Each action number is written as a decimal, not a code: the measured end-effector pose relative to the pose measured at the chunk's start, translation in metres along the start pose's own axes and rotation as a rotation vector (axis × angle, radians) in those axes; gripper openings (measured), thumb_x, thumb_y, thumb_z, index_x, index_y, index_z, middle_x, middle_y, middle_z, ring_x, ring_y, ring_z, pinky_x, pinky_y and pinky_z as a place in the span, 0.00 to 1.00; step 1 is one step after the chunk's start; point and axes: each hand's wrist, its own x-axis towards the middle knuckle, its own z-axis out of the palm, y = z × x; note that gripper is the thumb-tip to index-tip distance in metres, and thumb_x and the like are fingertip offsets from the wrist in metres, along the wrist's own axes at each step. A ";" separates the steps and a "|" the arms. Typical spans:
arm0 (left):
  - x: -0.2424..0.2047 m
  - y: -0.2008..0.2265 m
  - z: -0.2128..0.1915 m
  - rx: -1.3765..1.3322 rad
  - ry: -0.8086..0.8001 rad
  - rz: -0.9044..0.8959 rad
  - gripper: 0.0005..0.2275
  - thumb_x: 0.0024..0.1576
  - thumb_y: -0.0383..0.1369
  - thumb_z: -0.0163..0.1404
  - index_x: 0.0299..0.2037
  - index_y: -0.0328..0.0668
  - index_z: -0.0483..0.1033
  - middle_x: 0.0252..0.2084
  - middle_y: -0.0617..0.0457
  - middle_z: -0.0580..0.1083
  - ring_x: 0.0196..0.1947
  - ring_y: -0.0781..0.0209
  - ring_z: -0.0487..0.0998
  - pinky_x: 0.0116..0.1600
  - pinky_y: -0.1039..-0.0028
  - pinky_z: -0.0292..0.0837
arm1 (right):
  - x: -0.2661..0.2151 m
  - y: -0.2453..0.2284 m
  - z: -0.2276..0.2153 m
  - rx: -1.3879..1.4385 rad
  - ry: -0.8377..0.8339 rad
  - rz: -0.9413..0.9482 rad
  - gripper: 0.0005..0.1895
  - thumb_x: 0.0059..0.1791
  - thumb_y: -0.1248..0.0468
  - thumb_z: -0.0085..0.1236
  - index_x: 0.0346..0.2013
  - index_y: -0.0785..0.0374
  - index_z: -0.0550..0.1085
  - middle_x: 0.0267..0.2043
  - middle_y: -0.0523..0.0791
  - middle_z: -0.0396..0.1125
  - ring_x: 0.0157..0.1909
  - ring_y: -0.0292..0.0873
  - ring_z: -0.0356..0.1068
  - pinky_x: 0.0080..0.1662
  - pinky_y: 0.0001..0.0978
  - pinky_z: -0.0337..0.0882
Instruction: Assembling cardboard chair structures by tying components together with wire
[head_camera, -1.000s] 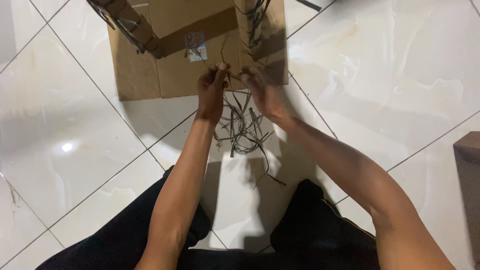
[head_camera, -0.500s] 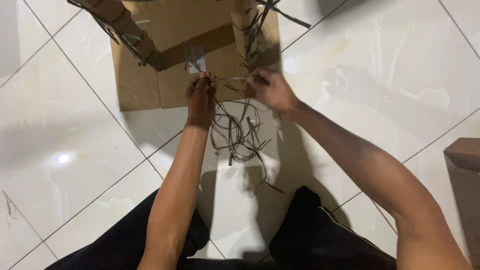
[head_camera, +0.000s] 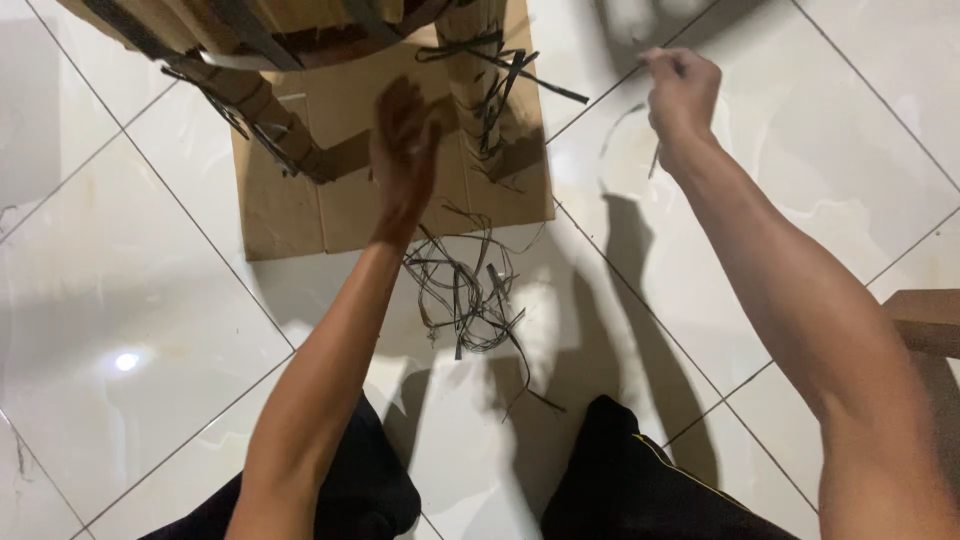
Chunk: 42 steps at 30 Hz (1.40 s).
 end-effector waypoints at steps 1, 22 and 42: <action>0.012 0.007 0.007 0.090 -0.040 0.083 0.23 0.64 0.33 0.56 0.68 0.48 0.60 0.62 0.49 0.70 0.60 0.53 0.75 0.63 0.62 0.74 | 0.007 0.000 0.007 -0.084 0.022 -0.130 0.10 0.55 0.64 0.49 0.47 0.58 0.77 0.48 0.39 0.73 0.32 0.30 0.61 0.35 0.24 0.64; 0.083 -0.014 -0.001 0.330 -0.416 0.291 0.18 0.56 0.16 0.49 0.57 0.28 0.66 0.48 0.39 0.73 0.40 0.52 0.74 0.39 0.70 0.75 | 0.006 -0.026 0.121 0.247 -0.600 -0.800 0.05 0.55 0.66 0.57 0.44 0.60 0.79 0.42 0.41 0.76 0.38 0.34 0.73 0.44 0.27 0.73; 0.073 0.040 -0.054 1.138 -0.652 0.211 0.06 0.63 0.42 0.50 0.40 0.56 0.76 0.35 0.54 0.77 0.31 0.44 0.83 0.33 0.56 0.78 | -0.065 -0.001 0.072 -0.473 -0.192 -1.036 0.05 0.57 0.64 0.52 0.40 0.57 0.76 0.31 0.48 0.74 0.27 0.56 0.75 0.27 0.45 0.73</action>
